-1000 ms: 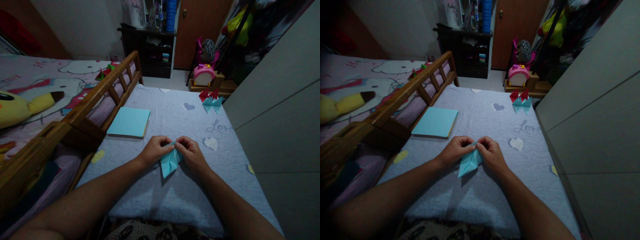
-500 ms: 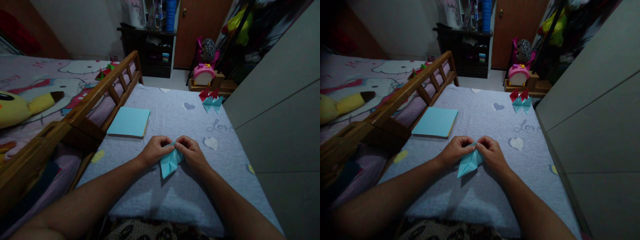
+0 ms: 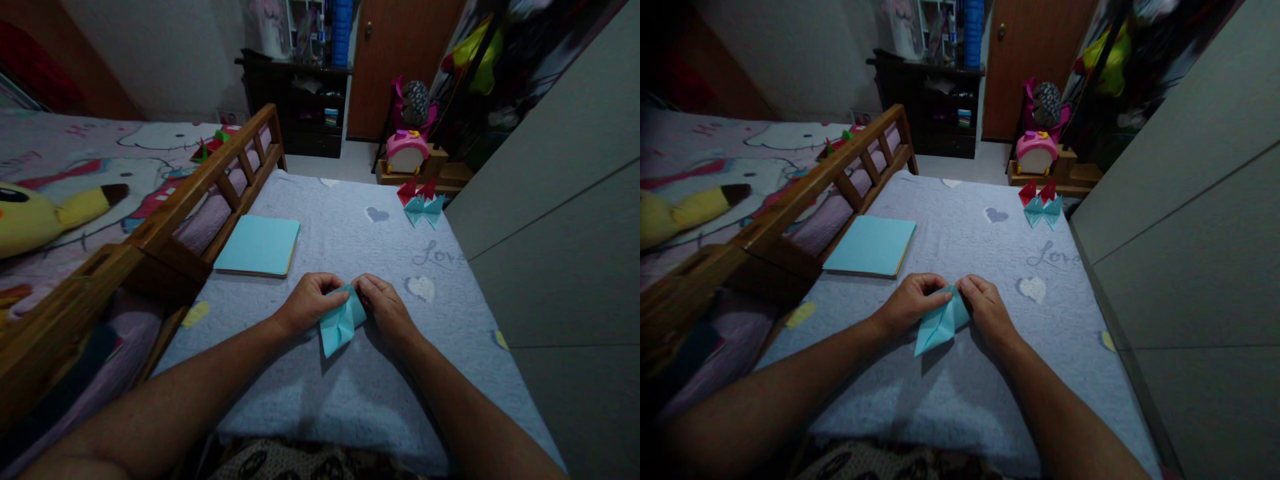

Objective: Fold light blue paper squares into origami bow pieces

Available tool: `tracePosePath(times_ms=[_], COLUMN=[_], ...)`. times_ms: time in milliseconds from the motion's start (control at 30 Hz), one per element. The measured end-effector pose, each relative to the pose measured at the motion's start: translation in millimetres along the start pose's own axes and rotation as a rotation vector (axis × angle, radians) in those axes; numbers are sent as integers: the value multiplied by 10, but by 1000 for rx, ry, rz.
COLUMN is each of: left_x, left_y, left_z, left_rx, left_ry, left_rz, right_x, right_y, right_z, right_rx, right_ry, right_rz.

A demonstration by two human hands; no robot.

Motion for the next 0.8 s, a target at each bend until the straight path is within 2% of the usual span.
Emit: tracePosePath(times_ms=[233,567,800], left_x=[-21,8,-20], left_y=[-15,-13,-28], left_z=[-39,-36,-40], left_rx=[20,-21,8], left_ry=[108,97,100], left_rz=[13,4,10], right_x=[28,59,44], right_y=[-10,-8,-2], right_z=[11,11,23], right_rx=[-92,-84,-109], right_ry=[64,70,110], right_rz=[1,-3,-6])
Point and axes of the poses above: each hand's wrist, its own y-axis away from the middle knuckle, its own z-axis out of the palm, x = y × z, the point moved 3 cm from there along -y, towards the middle knuckle, and after that the axes turned 9 degrees about -z, right-handed, at the moved point
